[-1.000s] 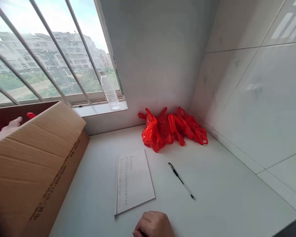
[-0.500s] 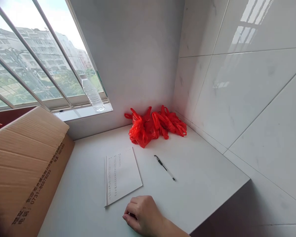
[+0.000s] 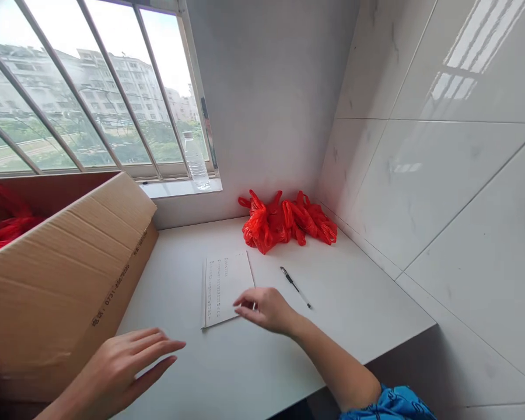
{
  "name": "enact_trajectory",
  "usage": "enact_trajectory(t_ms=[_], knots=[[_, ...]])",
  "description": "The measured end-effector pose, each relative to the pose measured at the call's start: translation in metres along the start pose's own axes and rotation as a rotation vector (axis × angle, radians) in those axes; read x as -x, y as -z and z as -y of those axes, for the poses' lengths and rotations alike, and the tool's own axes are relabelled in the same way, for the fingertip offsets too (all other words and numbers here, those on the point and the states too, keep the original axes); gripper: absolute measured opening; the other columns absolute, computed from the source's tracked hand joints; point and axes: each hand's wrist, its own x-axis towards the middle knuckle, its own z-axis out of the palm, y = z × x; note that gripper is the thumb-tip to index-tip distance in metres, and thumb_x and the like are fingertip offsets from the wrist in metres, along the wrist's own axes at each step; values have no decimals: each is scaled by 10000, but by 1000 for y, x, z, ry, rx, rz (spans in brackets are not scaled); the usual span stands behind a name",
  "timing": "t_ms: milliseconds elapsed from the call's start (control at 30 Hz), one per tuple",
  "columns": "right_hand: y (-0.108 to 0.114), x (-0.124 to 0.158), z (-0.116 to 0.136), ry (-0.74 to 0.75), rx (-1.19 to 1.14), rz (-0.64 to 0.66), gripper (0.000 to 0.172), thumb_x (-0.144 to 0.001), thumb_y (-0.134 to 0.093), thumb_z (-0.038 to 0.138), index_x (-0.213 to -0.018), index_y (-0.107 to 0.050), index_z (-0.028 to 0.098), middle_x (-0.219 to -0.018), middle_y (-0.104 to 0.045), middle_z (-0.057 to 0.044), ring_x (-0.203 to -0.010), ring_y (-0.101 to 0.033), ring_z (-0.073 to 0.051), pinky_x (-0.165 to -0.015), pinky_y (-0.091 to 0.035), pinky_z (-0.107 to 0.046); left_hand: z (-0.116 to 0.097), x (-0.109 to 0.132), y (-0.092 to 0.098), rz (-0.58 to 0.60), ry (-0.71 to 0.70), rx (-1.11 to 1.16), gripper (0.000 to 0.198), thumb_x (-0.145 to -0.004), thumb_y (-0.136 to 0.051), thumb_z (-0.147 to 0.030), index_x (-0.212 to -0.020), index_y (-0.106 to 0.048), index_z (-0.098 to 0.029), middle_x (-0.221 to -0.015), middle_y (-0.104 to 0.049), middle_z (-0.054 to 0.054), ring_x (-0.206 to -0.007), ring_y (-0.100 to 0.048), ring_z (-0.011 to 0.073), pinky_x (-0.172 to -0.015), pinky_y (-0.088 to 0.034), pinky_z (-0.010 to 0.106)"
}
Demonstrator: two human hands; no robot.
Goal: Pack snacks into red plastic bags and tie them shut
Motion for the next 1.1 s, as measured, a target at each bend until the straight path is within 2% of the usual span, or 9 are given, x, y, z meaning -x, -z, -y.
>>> enact_trajectory(t_ms=[67, 133, 200, 300, 467, 700, 833, 1000, 1100], knots=[[28, -33, -2, 21, -32, -180, 227, -920, -604, 415, -928, -732, 227, -887, -738, -20, -791, -658, -163, -742, -498, -276, 15, -18, -29, 122, 8, 5, 214, -989, -528, -281, -1161, -653, -299, -1044, -720, 21, -902, -689, 156, -706, -566, 243], [54, -71, -11, -17, -112, -471, 245, -877, -641, 457, -903, -714, 224, -900, -738, -24, -869, -668, -186, -829, -510, -304, 29, -33, -61, 126, 62, -10, 277, -995, -508, -313, -1249, -617, -305, -1275, -652, 57, -1123, -640, 216, -797, -590, 311], [73, -109, -25, -53, -133, -605, 291, -895, -585, 472, -1027, -689, 234, -1068, -728, -39, -1031, -648, -196, -959, -484, -336, 39, -40, -88, 101, 72, -39, 333, -987, -521, -327, -1311, -592, -306, -1406, -572, 76, -1278, -551, 269, -963, -555, 431], [87, -151, -48, -125, -172, -659, 361, -875, -581, 487, -1125, -674, 245, -1165, -712, -53, -1119, -630, -209, -1010, -473, -379, 48, -37, -112, 92, 60, -56, 383, -984, -523, -346, -1361, -566, -298, -1444, -546, 87, -1342, -500, 294, -1089, -458, 534], [85, -180, -62, -188, -217, -631, 361, -763, -699, 509, -924, -740, 188, -1046, -749, -109, -1097, -653, -290, -976, -501, -444, 51, -26, -118, 122, 73, 1, 349, -1008, -467, -337, -1337, -578, -295, -1429, -570, 63, -1341, -510, 268, -1135, -406, 539], [84, -157, -24, -35, -227, -636, 401, -807, -672, 524, -1047, -705, 204, -1119, -726, -66, -1091, -650, -232, -1007, -490, -390, 54, -25, -117, 52, 125, 183, 300, -1002, -480, -333, -1260, -621, -274, -1332, -628, 71, -1277, -549, 253, -1103, -432, 506], [64, -124, -6, 125, -152, -526, 267, -807, -718, 396, -1018, -720, 231, -1205, -690, -54, -1158, -625, -219, -1059, -458, -380, 53, -26, -115, -133, 292, 361, 273, -1000, -478, -363, -1159, -672, -258, -1220, -663, 76, -1184, -587, 232, -1006, -496, 421], [24, -82, -11, 70, -24, -104, 179, -862, -665, 345, -990, -737, 243, -1234, -680, -61, -1213, -598, -231, -1054, -449, -405, 65, -26, -115, -444, 666, 597, 316, -949, -529, -469, -1059, -684, -216, -1063, -701, 65, -991, -661, 217, -821, -544, 335], [13, -63, -15, 66, 46, -181, 178, -914, -611, 358, -1002, -722, 250, -1178, -703, -58, -1144, -630, -226, -1012, -457, -404, 78, -27, -111, -573, 765, 587, 392, -977, -437, -500, -1098, -626, -179, -1075, -690, 93, -936, -674, 204, -779, -548, 323]])
